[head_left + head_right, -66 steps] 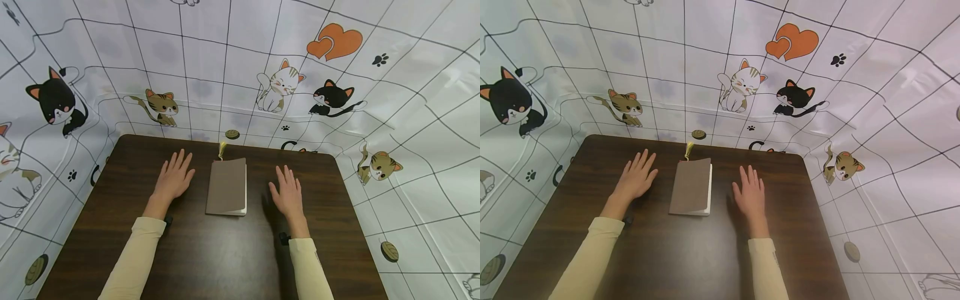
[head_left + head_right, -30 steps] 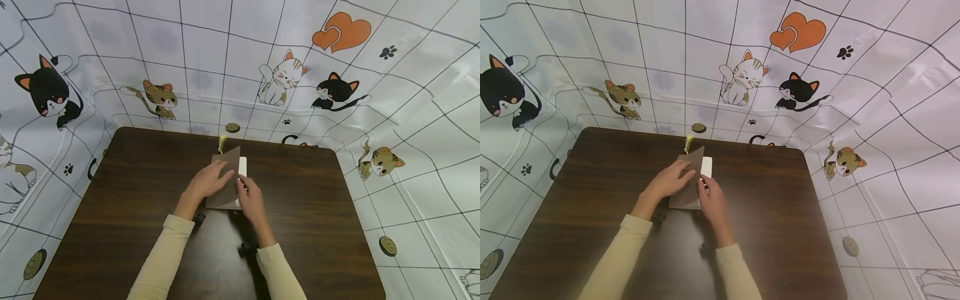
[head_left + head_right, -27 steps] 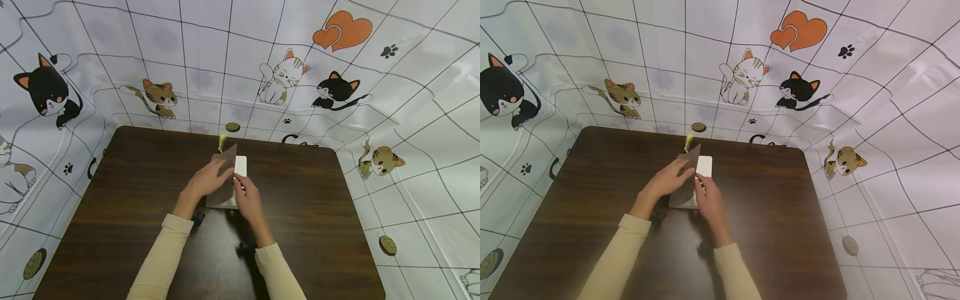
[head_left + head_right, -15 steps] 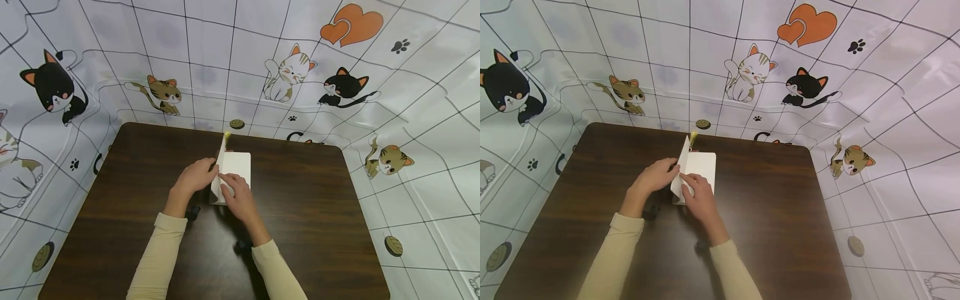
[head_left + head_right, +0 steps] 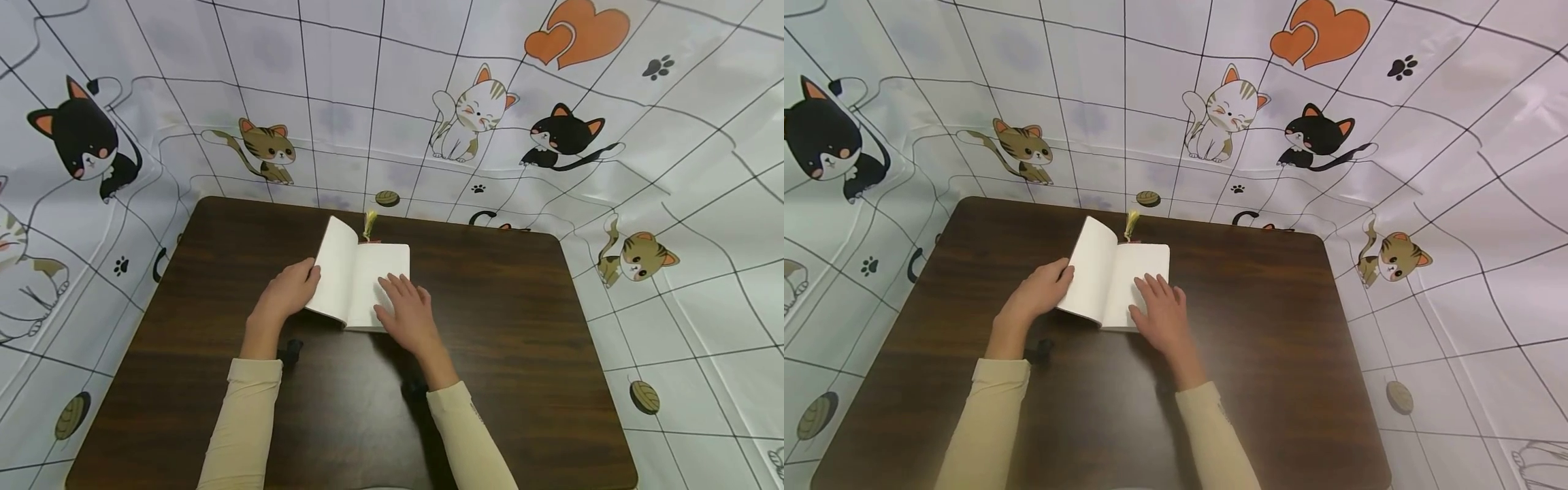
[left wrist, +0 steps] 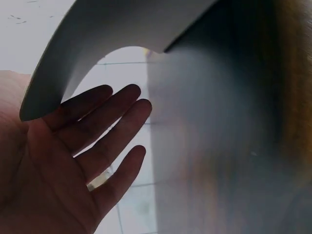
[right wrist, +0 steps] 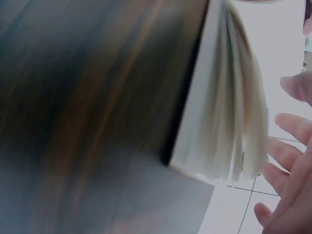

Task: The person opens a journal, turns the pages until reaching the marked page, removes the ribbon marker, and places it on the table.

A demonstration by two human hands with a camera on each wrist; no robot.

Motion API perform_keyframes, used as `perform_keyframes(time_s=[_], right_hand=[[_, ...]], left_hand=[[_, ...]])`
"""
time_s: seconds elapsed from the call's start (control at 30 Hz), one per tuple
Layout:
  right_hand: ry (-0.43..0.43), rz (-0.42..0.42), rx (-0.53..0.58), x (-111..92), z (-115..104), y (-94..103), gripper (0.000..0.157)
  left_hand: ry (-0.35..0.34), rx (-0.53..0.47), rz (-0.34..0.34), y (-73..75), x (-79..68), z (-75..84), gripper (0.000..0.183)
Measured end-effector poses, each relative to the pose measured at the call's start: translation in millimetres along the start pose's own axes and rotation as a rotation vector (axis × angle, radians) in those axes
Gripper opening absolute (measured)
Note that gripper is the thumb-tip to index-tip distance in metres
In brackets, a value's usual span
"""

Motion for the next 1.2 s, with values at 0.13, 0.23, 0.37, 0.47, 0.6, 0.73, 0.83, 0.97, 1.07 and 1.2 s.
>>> perform_keyframes(time_s=[0.13, 0.23, 0.37, 0.47, 0.6, 0.73, 0.83, 0.97, 1.07, 1.2], right_hand=[[0.013, -0.125, -0.071, -2.8, 7.6, -5.4, 0.068], [0.016, -0.176, -0.104, -4.0, 13.1, -10.9, 0.075], [0.008, -0.225, -0.106, -5.8, 19.1, -17.2, 0.082], [0.001, -0.248, -0.093, -7.3, 22.3, -21.1, 0.085], [0.009, -0.239, -0.081, -8.2, 24.6, -25.0, 0.085], [0.030, -0.234, -0.081, -8.6, 24.4, -26.5, 0.086], [0.060, -0.237, -0.078, -9.1, 23.3, -25.7, 0.083], [0.107, -0.189, -0.032, -10.5, 19.7, -20.3, 0.074], [0.139, -0.136, 0.001, -11.2, 15.6, -13.4, 0.072], [0.168, -0.104, 0.049, -11.2, 9.8, -4.3, 0.069]], left_hand=[[0.034, -0.010, 0.006, -3.2, -0.4, -12.1, 0.051], [0.056, -0.017, 0.007, -6.6, 0.3, -18.4, 0.048], [0.071, -0.016, 0.027, -10.5, 1.1, -23.3, 0.053], [0.067, -0.012, 0.066, -13.6, 1.7, -25.3, 0.058], [0.018, 0.009, 0.126, -18.7, 1.1, -26.4, 0.060], [-0.032, 0.035, 0.159, -23.4, -1.5, -27.7, 0.056], [-0.038, 0.006, 0.178, -24.6, -3.7, -28.5, 0.052], [-0.040, -0.057, 0.198, -24.0, -5.5, -29.4, 0.050], [-0.033, -0.074, 0.201, -24.2, -5.9, -31.3, 0.050], [-0.026, -0.078, 0.199, -25.9, -5.8, -34.9, 0.051]])
Point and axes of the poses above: each hand's wrist, its own x-axis towards the middle knuckle, its own y-axis out of the back of the hand, z = x × y, the point moved 3 cm from there along x, towards the middle knuckle, and after that the axes turned 5 degrees about z, right-handed, at the moved point
